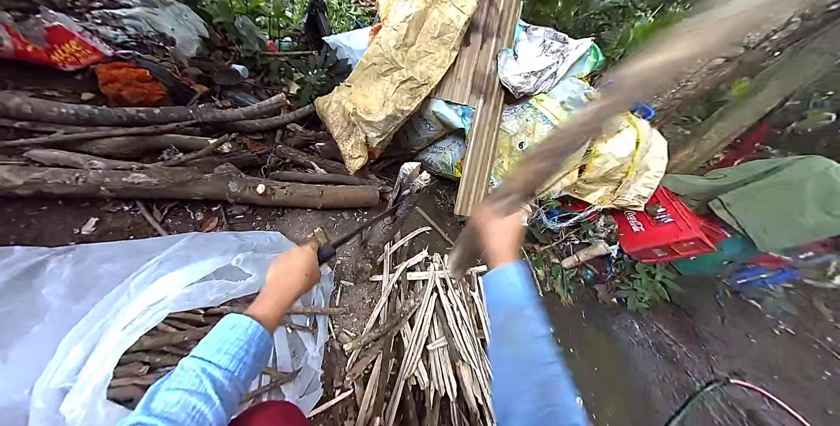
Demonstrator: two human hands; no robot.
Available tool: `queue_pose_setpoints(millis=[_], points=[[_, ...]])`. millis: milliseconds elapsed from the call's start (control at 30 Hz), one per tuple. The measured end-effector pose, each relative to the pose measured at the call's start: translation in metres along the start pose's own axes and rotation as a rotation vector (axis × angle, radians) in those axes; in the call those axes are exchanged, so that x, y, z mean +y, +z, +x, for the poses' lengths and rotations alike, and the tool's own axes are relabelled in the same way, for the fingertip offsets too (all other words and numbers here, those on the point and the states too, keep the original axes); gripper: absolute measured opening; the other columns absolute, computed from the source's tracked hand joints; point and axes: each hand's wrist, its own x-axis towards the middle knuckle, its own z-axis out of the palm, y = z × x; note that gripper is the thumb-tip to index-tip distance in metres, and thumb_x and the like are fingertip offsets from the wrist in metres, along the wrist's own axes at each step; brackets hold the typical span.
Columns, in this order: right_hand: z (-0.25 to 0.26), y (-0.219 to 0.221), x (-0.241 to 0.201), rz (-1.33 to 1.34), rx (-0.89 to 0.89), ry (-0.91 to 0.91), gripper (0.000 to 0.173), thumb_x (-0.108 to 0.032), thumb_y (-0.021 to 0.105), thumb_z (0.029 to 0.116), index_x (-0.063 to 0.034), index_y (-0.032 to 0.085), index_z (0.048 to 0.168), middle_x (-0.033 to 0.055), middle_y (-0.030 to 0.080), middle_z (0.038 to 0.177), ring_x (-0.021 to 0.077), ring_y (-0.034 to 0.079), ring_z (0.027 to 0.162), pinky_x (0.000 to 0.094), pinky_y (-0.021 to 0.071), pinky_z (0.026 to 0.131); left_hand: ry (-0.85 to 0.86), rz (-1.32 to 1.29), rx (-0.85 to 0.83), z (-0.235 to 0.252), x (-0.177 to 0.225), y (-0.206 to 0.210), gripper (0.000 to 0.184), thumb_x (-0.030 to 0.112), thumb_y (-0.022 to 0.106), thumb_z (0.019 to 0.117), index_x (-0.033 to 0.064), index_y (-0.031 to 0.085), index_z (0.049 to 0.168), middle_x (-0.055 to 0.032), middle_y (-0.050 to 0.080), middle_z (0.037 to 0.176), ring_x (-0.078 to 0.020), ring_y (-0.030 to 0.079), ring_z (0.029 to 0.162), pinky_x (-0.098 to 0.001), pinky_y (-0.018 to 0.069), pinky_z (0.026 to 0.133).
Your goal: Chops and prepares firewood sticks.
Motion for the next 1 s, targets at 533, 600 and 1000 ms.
queue_pose_setpoints(millis=[533, 600, 1000], points=[[0.070, -0.125, -0.074, 0.018, -0.050, -0.145, 0.066, -0.015, 0.085, 0.0676, -0.0010, 0.058, 0.126, 0.0103, 0.069, 0.098, 0.0194, 0.070, 0.082, 0.0435, 0.0615, 0.073, -0.018, -0.001, -0.054, 0.024, 0.002, 0.017, 0.045, 0.016, 0.067, 0.0916, -0.0004, 0.057, 0.133, -0.0270, 0.066, 0.125, -0.0445, 0.065, 0.119, -0.0637, 0.0531, 0.093], [0.105, -0.162, -0.118, 0.199, 0.048, -0.408, 0.045, -0.019, 0.077, 0.0785, -0.0115, 0.056, 0.118, -0.0029, 0.069, 0.094, 0.0096, 0.071, 0.082, 0.0328, 0.0633, 0.076, -0.028, 0.014, -0.063, 0.023, 0.001, 0.019, 0.044, 0.017, 0.067, 0.0922, 0.0007, 0.058, 0.132, -0.0260, 0.067, 0.125, -0.0435, 0.065, 0.119, -0.0629, 0.0535, 0.093], [-0.016, 0.082, 0.103, -0.495, -0.664, 0.580, 0.080, -0.018, 0.088, 0.0759, 0.0028, 0.050, 0.143, 0.0270, 0.059, 0.138, 0.0391, 0.056, 0.132, 0.0579, 0.0449, 0.109, -0.026, 0.089, -0.043, 0.025, -0.012, 0.004, 0.039, 0.016, 0.067, 0.0925, 0.0015, 0.061, 0.128, -0.0265, 0.067, 0.124, -0.0448, 0.065, 0.117, -0.0647, 0.0538, 0.089]])
